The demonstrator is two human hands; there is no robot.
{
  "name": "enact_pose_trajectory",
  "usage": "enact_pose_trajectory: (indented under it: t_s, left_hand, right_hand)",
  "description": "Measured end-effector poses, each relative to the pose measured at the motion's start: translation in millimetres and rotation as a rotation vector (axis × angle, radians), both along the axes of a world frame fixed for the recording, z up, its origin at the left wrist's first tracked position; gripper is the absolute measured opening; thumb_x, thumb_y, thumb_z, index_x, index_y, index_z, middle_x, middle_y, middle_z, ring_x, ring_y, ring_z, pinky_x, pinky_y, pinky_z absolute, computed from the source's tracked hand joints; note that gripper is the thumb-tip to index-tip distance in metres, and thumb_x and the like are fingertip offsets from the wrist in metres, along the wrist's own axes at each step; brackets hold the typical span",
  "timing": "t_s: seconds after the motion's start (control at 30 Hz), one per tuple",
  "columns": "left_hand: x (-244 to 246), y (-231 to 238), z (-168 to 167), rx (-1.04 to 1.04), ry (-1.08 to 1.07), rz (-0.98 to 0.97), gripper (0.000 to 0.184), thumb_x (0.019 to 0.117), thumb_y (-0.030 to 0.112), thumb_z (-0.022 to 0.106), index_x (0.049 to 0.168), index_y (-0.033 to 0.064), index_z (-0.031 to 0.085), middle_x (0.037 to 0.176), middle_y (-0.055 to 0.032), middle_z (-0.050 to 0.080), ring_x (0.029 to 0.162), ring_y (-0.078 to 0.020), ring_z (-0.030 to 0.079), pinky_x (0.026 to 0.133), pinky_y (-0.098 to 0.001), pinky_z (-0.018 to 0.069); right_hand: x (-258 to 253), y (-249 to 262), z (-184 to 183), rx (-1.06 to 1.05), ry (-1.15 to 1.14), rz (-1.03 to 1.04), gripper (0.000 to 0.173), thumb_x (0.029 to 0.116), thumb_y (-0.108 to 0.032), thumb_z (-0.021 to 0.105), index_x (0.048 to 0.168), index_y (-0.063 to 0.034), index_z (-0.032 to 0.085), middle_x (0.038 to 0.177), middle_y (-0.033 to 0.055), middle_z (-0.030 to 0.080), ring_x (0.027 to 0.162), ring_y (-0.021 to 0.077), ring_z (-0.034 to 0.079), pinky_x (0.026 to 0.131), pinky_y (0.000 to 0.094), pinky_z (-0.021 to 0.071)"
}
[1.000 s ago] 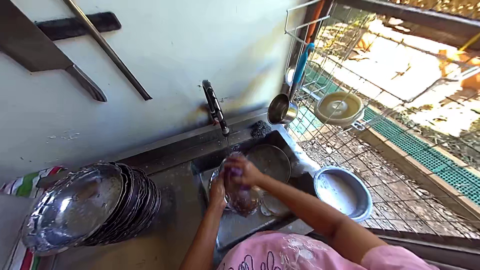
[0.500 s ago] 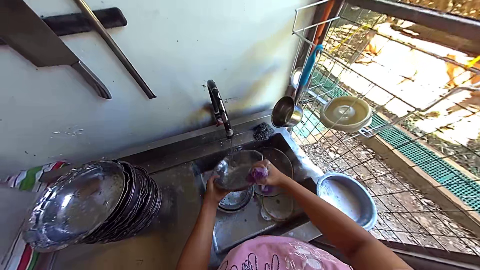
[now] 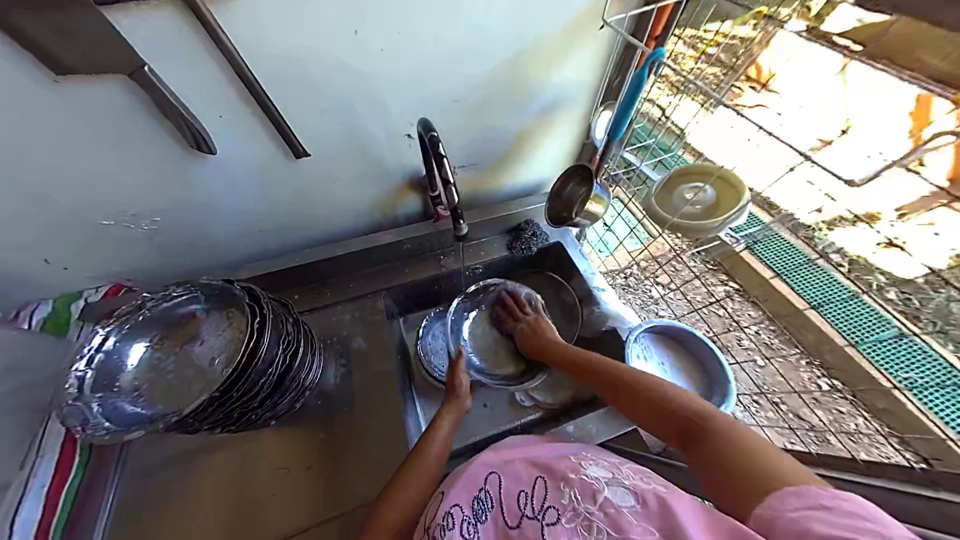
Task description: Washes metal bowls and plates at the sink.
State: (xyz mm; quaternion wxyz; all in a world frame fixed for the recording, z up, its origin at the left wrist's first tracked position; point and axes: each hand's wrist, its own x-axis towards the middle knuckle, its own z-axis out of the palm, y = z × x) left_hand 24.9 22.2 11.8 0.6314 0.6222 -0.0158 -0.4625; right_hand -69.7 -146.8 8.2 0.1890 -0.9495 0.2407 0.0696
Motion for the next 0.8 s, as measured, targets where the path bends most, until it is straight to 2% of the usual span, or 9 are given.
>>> enact_pose_trajectory:
  t_s: [0.1,0.2,0.3,0.4,0.47,0.57,0.63,0.7,0.8]
  left_hand:
    - [-24,-18,-5,-0.108,0.044,-0.058,0.053,0.1139,0.03,0.021,0.158,-0.0002,0.024,0.156,-0.0244,0.038,0.138,-0.0275,0.047,0.111,-0.045,0.0421]
    - [-1,-17,-10,-0.066,-0.063,0.049,0.05,0.1134,0.029,0.021,0.144,-0.005,0.04,0.129,-0.0203,0.057,0.112,-0.0207,0.059,0.095,-0.0397,0.0508]
    - [22,6,2,0.046,-0.084,0.031,0.052,0.1135,0.03,0.029,0.153,-0.0035,0.034,0.154,-0.0271,0.039,0.139,-0.0321,0.045,0.112,-0.0506,0.0392]
    - [2,1,0,0.009,-0.044,-0.056,0.052,0.1135,0.027,0.029,0.159,0.0018,0.024,0.157,-0.0263,0.036,0.138,-0.0323,0.045,0.11,-0.0488,0.0419]
    - [-10,-12,-3,-0.085,0.009,-0.092,0.053,0.1137,0.029,0.025,0.16,0.0043,0.02,0.157,-0.0234,0.037,0.138,-0.0283,0.047,0.11,-0.0457,0.0428]
    - [11,-22,-6,-0.035,-0.048,-0.034,0.051,0.1136,0.033,0.022,0.149,-0.0004,0.036,0.135,-0.0203,0.054,0.118,-0.0234,0.057,0.098,-0.0412,0.0489]
    - [45,-7,-1,0.069,-0.061,-0.013,0.052,0.1129,0.032,0.033,0.155,0.0008,0.034,0.151,-0.025,0.045,0.135,-0.0319,0.049,0.109,-0.051,0.0418]
    - [63,6,-4,0.106,-0.07,0.008,0.05,0.1116,0.028,0.04,0.154,0.0031,0.036,0.153,-0.0235,0.043,0.137,-0.0316,0.048,0.111,-0.0505,0.0412]
    - [32,3,-11,0.078,0.045,0.102,0.05,0.1117,0.028,0.038,0.154,0.0034,0.035,0.147,-0.024,0.049,0.129,-0.0325,0.054,0.103,-0.0508,0.0472]
  right_hand:
    - [22,31,-19,0.163,-0.289,-0.119,0.055,0.1035,-0.015,0.047,0.155,0.0013,0.04,0.165,0.0291,0.025,0.156,0.0449,0.019,0.127,0.0593,0.0156]
    - [3,50,-5,0.457,-0.201,0.169,0.049,0.1053,-0.015,0.051,0.151,0.0034,0.046,0.162,0.0265,0.034,0.153,0.039,0.03,0.126,0.0509,0.0239]
    - [-32,16,1,0.171,0.008,0.298,0.039,0.1052,-0.015,0.051,0.143,-0.0118,0.061,0.164,0.0154,0.038,0.155,0.0375,0.026,0.123,0.0645,0.0172]
    - [-24,-5,-7,-0.021,-0.061,0.087,0.048,0.1071,-0.014,0.039,0.154,-0.0043,0.045,0.168,0.0206,0.023,0.158,0.0407,0.014,0.125,0.0656,0.0067]
    - [0,15,-15,0.104,-0.227,-0.03,0.055,0.1077,-0.027,0.042,0.156,0.0007,0.04,0.168,0.0257,0.02,0.157,0.0424,0.015,0.126,0.0602,0.0138]
    - [6,48,-4,0.488,-0.16,0.139,0.069,0.1027,-0.032,0.059,0.158,0.0003,0.034,0.167,0.0256,0.021,0.153,0.0409,0.028,0.124,0.0545,0.0265]
    - [-6,49,5,0.474,0.049,0.387,0.069,0.0933,-0.013,0.072,0.154,-0.0001,0.042,0.162,0.0263,0.033,0.147,0.0444,0.039,0.117,0.06,0.0343]
    - [-17,40,8,0.315,0.169,0.524,0.064,0.081,0.005,0.076,0.142,-0.0027,0.058,0.148,0.0258,0.052,0.137,0.0462,0.049,0.111,0.0642,0.0397]
    - [-5,39,13,0.284,0.175,0.425,0.045,0.0858,0.003,0.071,0.13,0.0018,0.065,0.129,0.0288,0.064,0.125,0.0478,0.058,0.105,0.0658,0.0434]
